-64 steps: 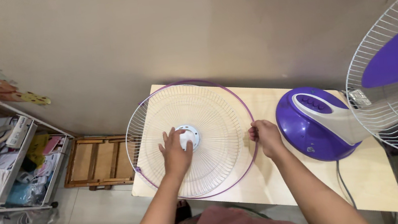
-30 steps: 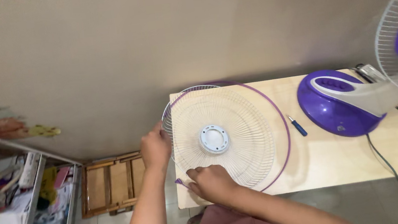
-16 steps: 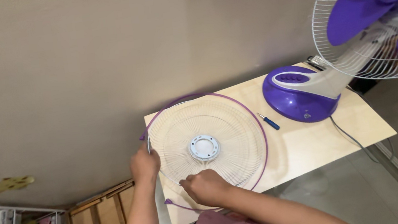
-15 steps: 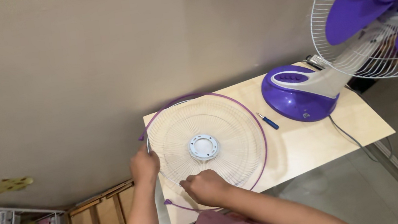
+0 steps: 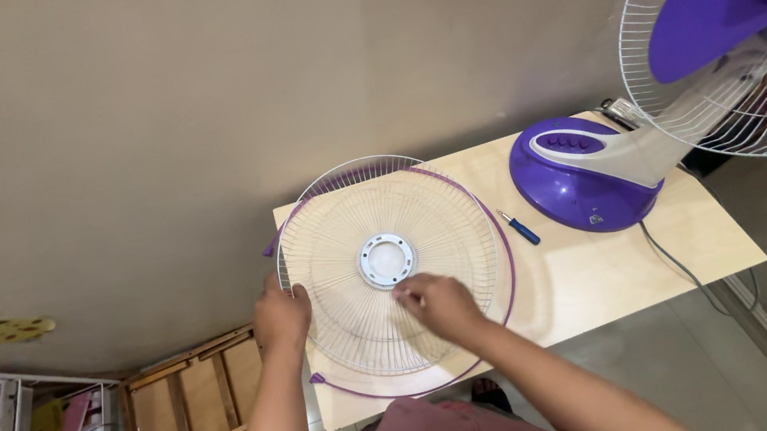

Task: The person assembles a table fan by attaching the front grille to the fan head, securing the central hub with a screwdriver, and then fitting the rear grille. The fan is placed on a table in a room with a calendar on the wall.

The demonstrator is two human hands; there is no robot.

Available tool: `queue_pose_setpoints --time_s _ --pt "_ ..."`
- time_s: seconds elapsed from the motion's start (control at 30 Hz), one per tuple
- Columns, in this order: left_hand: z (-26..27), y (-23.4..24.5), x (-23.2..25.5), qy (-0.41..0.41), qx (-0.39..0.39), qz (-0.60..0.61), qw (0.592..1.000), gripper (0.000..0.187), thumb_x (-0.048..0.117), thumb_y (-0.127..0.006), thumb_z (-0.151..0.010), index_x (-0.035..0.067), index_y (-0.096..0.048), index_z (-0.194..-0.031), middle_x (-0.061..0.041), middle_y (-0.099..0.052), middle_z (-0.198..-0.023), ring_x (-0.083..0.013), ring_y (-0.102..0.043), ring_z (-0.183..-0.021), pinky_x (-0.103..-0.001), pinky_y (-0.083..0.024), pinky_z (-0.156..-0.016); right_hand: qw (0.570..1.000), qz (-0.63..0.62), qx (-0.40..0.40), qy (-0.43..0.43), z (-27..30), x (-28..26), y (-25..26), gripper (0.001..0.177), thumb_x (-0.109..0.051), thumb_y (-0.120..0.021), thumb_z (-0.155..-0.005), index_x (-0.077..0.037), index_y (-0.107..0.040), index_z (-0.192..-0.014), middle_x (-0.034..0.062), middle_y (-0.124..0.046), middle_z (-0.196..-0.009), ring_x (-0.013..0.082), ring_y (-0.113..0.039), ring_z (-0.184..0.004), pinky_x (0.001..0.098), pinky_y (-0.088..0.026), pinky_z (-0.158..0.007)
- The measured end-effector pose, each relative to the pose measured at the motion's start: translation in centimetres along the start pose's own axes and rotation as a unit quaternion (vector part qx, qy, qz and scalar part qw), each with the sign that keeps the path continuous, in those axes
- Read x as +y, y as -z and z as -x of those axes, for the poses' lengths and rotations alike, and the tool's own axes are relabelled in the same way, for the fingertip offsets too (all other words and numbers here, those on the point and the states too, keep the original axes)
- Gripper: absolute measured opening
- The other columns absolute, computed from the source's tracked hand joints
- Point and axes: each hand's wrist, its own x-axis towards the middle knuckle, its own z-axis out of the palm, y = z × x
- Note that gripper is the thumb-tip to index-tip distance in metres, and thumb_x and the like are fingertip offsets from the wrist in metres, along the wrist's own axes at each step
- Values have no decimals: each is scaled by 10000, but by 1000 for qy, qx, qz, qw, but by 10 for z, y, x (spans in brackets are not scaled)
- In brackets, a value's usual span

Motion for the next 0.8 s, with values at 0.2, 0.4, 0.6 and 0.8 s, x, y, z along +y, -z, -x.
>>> queue_pose_setpoints --time_s 0.2,0.4,0.6,0.8 --pt "-3 -7 5 16 -11 -40 999 520 332 -654 -930 124 -520 -1388 -184 -729 -1133 -403 -710 -1022 -509 -575 -859 997 8 74 -31 -11 34 25 193 -272 -723 -915 -103 -800 -970 104 -783 -941 260 -745 -749 374 -582 -695" --pt "-7 -10 12 42 -22 -37 998 588 253 -615 -948 170 -417 -1495 -259 -741 -1024 -438 -706 -946 -539 -554 -842 999 9 -47 15 -4 38 38 218 -322 -746 -876 -134 -820 -957 80 -781 -954 250 -743 -769 366 -576 -714" --pt "-6 10 34 36 -79 232 969 526 144 -481 -951 181 -450 -1474 -181 -743 -869 -335 -747 -673 -495 -604 -689 964 50 -149 213 28 -6 20 484 -484 -822 -758 -81 -781 -1024 113 -743 -886 329 -712 -737 428 -559 -637" --pt "-7 76 93 -134 -14 115 984 505 174 -585 -889 93 -593 -1387 -205 -768 -789 -278 -759 -698 -404 -581 -732 949 156 -11 273 33 -39 24 304 -302 -756 -926 -80 -692 -1123 69 -712 -831 269 -698 -688 394 -536 -569"
